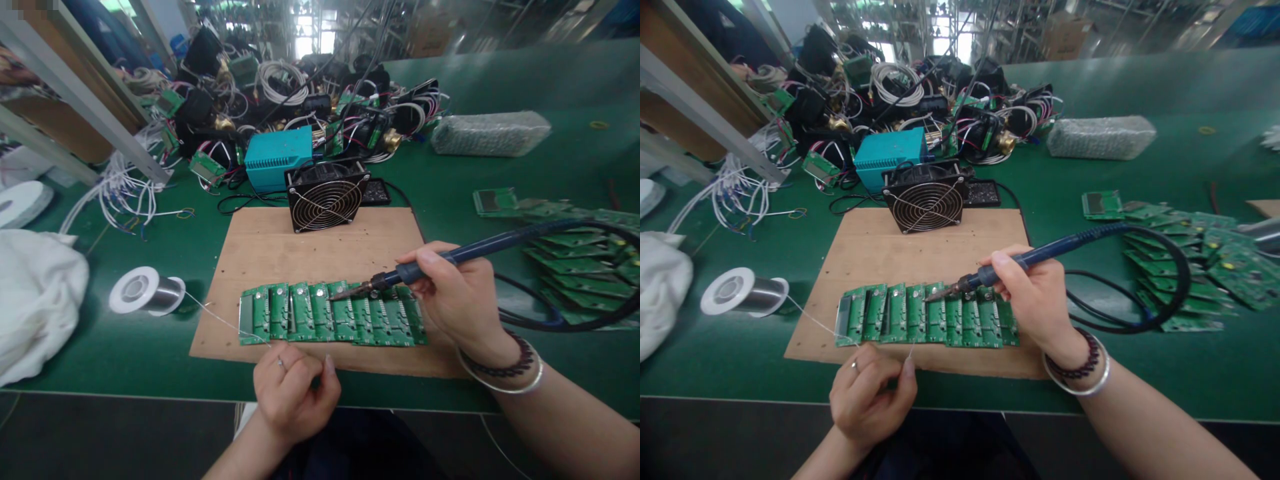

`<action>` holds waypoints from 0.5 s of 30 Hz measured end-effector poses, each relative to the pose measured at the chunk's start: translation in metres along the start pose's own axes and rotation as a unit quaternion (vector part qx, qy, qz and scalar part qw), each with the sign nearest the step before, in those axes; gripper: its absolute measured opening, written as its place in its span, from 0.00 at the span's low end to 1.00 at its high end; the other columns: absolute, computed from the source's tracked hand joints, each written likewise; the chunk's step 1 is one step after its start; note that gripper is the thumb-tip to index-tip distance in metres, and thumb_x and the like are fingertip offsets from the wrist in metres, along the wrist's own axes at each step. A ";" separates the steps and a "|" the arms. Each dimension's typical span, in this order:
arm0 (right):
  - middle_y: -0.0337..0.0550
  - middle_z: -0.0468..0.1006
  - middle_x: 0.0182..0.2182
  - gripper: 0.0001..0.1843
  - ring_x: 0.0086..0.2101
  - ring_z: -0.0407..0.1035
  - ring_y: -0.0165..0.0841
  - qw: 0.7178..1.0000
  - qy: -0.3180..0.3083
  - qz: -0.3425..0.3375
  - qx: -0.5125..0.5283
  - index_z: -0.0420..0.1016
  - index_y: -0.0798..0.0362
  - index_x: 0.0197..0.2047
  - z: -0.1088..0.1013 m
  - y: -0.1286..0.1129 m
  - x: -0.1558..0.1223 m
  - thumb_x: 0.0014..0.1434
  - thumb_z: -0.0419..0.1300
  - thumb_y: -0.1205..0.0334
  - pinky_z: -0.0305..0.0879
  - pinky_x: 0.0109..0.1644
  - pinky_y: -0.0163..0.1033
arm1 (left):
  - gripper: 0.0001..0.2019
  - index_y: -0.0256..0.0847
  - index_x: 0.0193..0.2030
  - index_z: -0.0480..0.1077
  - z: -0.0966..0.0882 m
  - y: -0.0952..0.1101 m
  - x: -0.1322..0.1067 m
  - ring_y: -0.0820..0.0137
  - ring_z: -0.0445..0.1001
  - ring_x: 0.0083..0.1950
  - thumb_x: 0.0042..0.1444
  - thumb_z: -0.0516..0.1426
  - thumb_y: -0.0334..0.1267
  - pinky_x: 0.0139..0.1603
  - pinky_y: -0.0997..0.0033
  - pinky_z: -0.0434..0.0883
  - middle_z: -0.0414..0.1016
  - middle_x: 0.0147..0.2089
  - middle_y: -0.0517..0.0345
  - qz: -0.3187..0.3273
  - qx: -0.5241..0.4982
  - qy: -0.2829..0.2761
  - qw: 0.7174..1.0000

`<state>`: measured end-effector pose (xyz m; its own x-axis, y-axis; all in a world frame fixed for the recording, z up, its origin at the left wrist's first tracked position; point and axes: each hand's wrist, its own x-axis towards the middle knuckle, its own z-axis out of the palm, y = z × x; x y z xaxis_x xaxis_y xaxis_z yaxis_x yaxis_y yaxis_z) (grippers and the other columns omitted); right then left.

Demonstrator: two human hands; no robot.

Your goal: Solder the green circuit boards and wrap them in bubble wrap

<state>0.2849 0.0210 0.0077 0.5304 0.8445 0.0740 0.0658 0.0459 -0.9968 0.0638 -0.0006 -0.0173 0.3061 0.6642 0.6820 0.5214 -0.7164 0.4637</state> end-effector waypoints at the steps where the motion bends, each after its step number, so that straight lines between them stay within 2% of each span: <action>1: 0.36 0.70 0.14 0.10 0.14 0.60 0.24 1.000 0.002 0.001 0.001 0.76 0.54 0.24 0.000 -0.001 0.000 0.51 0.62 0.57 0.55 0.15 0.29 | 0.12 0.42 0.23 0.62 0.001 0.000 -0.001 0.78 0.59 0.19 0.52 0.57 0.24 0.21 0.76 0.60 0.62 0.18 0.67 0.000 0.001 -0.001 1.000; 10: 0.36 0.70 0.13 0.10 0.14 0.61 0.23 1.000 0.010 0.017 0.002 0.76 0.54 0.22 0.003 -0.004 0.001 0.49 0.63 0.58 0.55 0.14 0.29 | 0.13 0.41 0.22 0.61 0.002 -0.001 0.001 0.79 0.60 0.19 0.52 0.57 0.25 0.21 0.77 0.61 0.62 0.18 0.68 -0.003 0.006 -0.004 1.000; 15: 0.35 0.68 0.13 0.10 0.13 0.59 0.23 0.999 0.028 0.019 0.030 0.76 0.53 0.22 0.001 -0.005 0.002 0.50 0.61 0.59 0.54 0.14 0.29 | 0.11 0.41 0.24 0.62 -0.001 0.000 -0.003 0.79 0.60 0.18 0.51 0.57 0.25 0.21 0.76 0.61 0.62 0.18 0.68 0.006 -0.004 0.023 1.000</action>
<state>0.2847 0.0235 0.0124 0.5783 0.8151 0.0357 -0.0059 0.0479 -0.9988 0.0625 -0.0028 -0.0183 0.2757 0.6454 0.7123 0.5114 -0.7260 0.4598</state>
